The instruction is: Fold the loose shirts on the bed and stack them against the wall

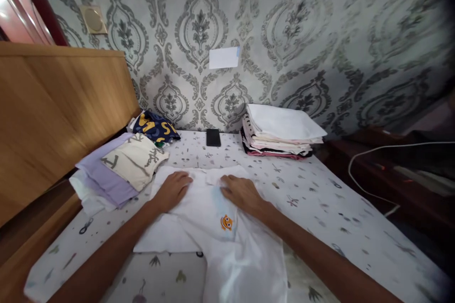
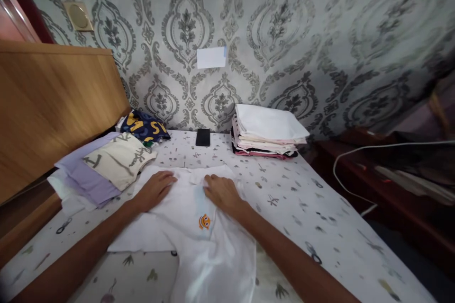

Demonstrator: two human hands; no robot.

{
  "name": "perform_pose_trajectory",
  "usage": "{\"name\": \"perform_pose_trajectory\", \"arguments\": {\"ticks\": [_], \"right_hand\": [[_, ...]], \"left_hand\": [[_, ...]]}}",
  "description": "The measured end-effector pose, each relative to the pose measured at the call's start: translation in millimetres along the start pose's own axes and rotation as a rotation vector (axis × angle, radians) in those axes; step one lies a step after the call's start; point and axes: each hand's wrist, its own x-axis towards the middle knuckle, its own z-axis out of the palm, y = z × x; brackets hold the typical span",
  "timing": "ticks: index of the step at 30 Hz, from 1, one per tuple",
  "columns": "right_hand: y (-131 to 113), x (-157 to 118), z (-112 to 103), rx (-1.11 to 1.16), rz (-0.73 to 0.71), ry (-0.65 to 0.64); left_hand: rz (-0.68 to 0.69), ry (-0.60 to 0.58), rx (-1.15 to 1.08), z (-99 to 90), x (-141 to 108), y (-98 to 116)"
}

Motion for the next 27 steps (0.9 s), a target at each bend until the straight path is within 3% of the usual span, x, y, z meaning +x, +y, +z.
{"name": "perform_pose_trajectory", "arguments": {"ticks": [4,10,15,17,20,23,27], "right_hand": [[-2,20,-6,-0.083,0.030,-0.029],[7,55,-26,-0.141,0.103,0.033],[8,52,-33,-0.095,-0.181,-0.093],[6,45,-29,-0.140,-0.228,-0.133],[6,43,-22,-0.203,-0.182,-0.133],[12,59,-22,-0.185,-0.096,-0.097],[28,98,-29,-0.074,0.100,0.135]], "left_hand": [[-0.011,0.006,0.027,6.0,-4,-5],[-0.003,-0.004,0.041,10.3,-4,-9],[-0.020,-0.019,0.046,12.7,-5,-11],[-0.017,-0.028,0.031,12.7,-6,-11],[-0.017,-0.032,0.011,12.8,-6,-12],[-0.033,-0.030,0.003,14.1,-7,-13],[-0.049,-0.049,0.014,17.7,-10,-12]]}}
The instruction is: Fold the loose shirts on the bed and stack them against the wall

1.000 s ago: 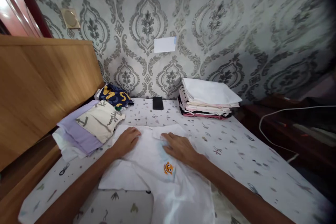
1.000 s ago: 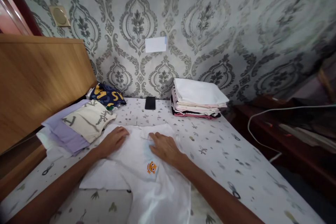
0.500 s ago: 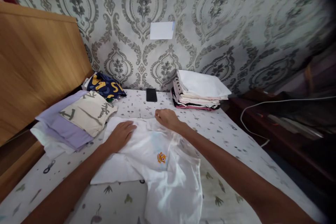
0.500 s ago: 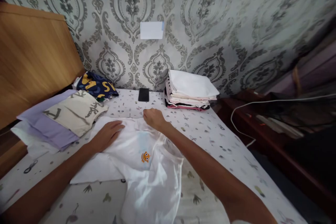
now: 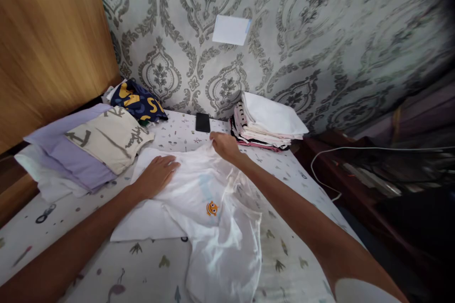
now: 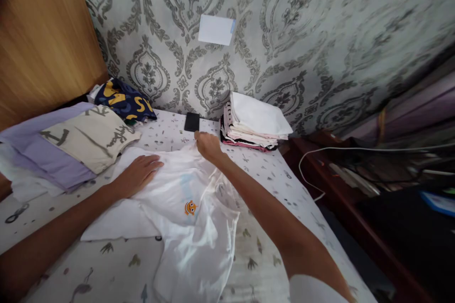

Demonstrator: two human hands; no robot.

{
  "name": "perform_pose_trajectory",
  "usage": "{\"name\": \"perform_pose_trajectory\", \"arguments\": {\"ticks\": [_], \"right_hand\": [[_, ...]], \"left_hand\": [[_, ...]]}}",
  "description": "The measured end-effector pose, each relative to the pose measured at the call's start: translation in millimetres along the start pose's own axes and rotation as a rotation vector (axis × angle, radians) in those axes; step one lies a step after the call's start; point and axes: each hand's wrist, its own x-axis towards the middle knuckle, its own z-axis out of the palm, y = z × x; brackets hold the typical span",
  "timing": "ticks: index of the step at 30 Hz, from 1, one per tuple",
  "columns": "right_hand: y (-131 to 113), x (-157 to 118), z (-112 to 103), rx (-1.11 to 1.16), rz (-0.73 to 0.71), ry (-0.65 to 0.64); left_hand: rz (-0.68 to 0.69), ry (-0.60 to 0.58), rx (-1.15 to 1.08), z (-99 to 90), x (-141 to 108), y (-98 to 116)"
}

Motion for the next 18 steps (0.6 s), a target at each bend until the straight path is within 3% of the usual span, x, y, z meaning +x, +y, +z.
{"name": "perform_pose_trajectory", "arguments": {"ticks": [3,8,12,15,18], "right_hand": [[9,28,8,0.106,0.077,0.070],[20,49,36,0.191,0.067,0.021],[30,56,48,0.257,0.080,0.025],[37,60,48,0.303,0.073,0.058],[42,66,44,0.339,0.091,0.118]], "left_hand": [[-0.042,0.008,0.026,0.8,-1,-5],[-0.239,0.021,0.146,-13.7,19,-32],[-0.356,-0.162,0.249,-34.8,42,-48],[-0.345,-0.249,0.279,-47.8,54,-47],[-0.291,-0.165,0.387,-55.6,61,-43]]}}
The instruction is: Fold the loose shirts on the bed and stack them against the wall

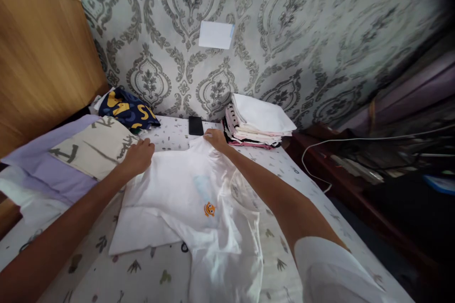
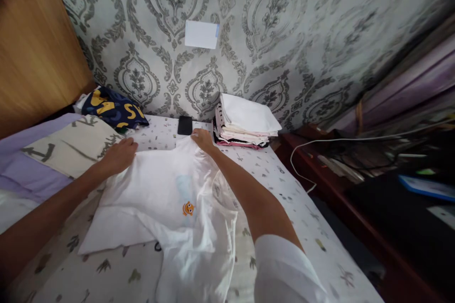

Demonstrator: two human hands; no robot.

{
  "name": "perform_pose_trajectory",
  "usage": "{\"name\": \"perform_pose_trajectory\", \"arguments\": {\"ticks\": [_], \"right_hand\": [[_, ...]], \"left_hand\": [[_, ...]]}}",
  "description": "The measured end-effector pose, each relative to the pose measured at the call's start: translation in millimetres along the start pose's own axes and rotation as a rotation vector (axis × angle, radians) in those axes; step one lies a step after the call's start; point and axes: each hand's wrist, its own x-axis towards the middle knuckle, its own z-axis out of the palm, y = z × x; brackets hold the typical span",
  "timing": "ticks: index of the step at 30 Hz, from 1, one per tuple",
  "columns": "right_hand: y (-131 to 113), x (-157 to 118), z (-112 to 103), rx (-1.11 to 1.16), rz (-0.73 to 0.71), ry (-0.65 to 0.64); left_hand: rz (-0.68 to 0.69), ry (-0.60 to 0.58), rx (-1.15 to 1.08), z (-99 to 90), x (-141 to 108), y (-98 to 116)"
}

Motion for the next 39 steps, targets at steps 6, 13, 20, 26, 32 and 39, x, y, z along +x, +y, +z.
{"name": "perform_pose_trajectory", "arguments": {"ticks": [6,13,20,26,32,39], "right_hand": [[0,4,-8,0.071,0.086,0.096],[26,-85,-24,0.057,0.332,0.094],[20,-162,-27,-0.021,0.465,-0.008],[24,-166,-25,0.113,0.441,0.079],[56,-183,-42,0.156,0.462,0.191],[73,-196,-46,0.077,0.425,0.138]], "left_hand": [[-0.005,0.103,0.107,-1.6,5,8],[0.282,0.070,-0.232,10.0,3,47],[0.482,-0.058,-0.445,-1.1,64,141],[0.455,-0.169,-0.324,-4.2,116,202],[0.409,-0.138,-0.318,-7.9,115,238],[0.386,-0.043,-0.398,3.8,69,238]]}}
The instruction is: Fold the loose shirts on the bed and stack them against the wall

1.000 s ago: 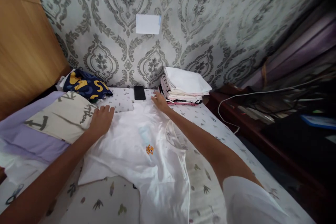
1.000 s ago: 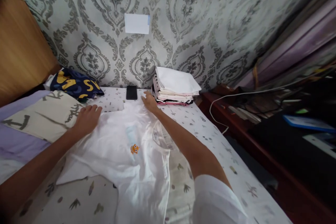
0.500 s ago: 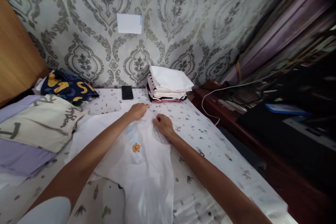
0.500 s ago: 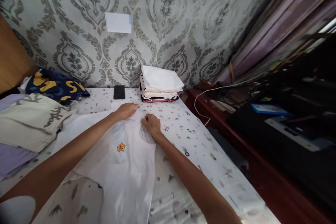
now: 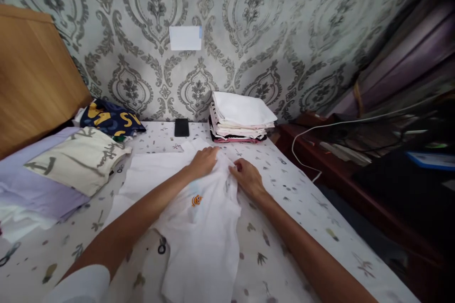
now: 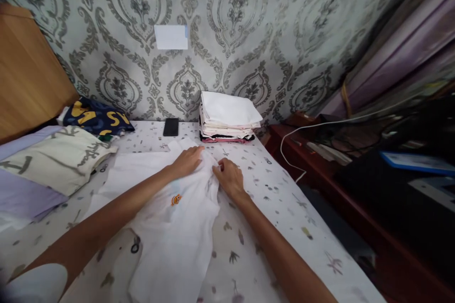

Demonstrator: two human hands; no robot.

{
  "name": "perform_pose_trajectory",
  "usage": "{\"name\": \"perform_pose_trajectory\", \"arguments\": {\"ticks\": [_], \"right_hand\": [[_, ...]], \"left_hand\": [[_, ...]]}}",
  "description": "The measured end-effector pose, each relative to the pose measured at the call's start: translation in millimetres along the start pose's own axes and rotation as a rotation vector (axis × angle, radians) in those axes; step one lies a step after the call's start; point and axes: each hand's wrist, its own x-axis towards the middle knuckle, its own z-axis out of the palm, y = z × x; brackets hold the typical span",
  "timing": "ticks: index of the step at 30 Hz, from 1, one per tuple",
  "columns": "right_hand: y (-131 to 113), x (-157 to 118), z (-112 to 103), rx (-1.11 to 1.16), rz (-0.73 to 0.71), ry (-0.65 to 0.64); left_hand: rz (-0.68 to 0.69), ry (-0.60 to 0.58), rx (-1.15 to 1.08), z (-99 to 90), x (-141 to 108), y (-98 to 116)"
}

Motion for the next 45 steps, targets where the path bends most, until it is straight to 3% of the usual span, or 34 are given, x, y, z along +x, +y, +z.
{"name": "perform_pose_trajectory", "arguments": {"ticks": [3,7,11,17,19,22,25,28,32,34,38,41,45], "right_hand": [[-12,13,2,-0.045,-0.124,0.018],[-50,57,13,-0.132,-0.270,-0.086],[-87,110,34,-0.132,-0.275,-0.168],[-98,149,65,-0.108,-0.185,-0.211],[-94,151,71,-0.087,-0.158,-0.174],[-87,150,77,-0.041,-0.120,-0.070],[-84,149,80,0.014,-0.098,0.023],[-84,148,83,0.062,-0.109,0.080],[-85,137,85,0.118,-0.161,0.126],[-83,127,86,0.152,-0.292,0.110],[-69,109,90,0.063,-0.661,-0.081],[-58,106,91,-0.117,-0.591,-0.105],[-54,107,87,-0.183,-0.504,-0.079]], "left_hand": [[-0.041,0.009,0.015,-5.4,-30,-26],[-0.238,0.038,0.093,-26.1,-61,-81],[-0.431,0.013,0.173,-48.8,-85,-132],[-0.409,-0.125,0.209,-68.6,-112,-180],[-0.372,-0.126,0.217,-72.5,-114,-187],[-0.333,-0.013,0.275,-76.6,-114,-188],[-0.394,0.077,0.313,-77.3,-115,-183],[-0.476,0.093,0.361,-72.9,-117,-176],[-0.371,0.210,0.336,-56.8,-120,-161],[-0.251,0.187,0.267,-44.0,-122,-151],[-0.066,0.071,0.050,-22.6,-128,-145],[-0.200,0.010,0.069,-24.5,-135,-164],[-0.441,-0.014,0.181,-42.7,-139,-195]]}}
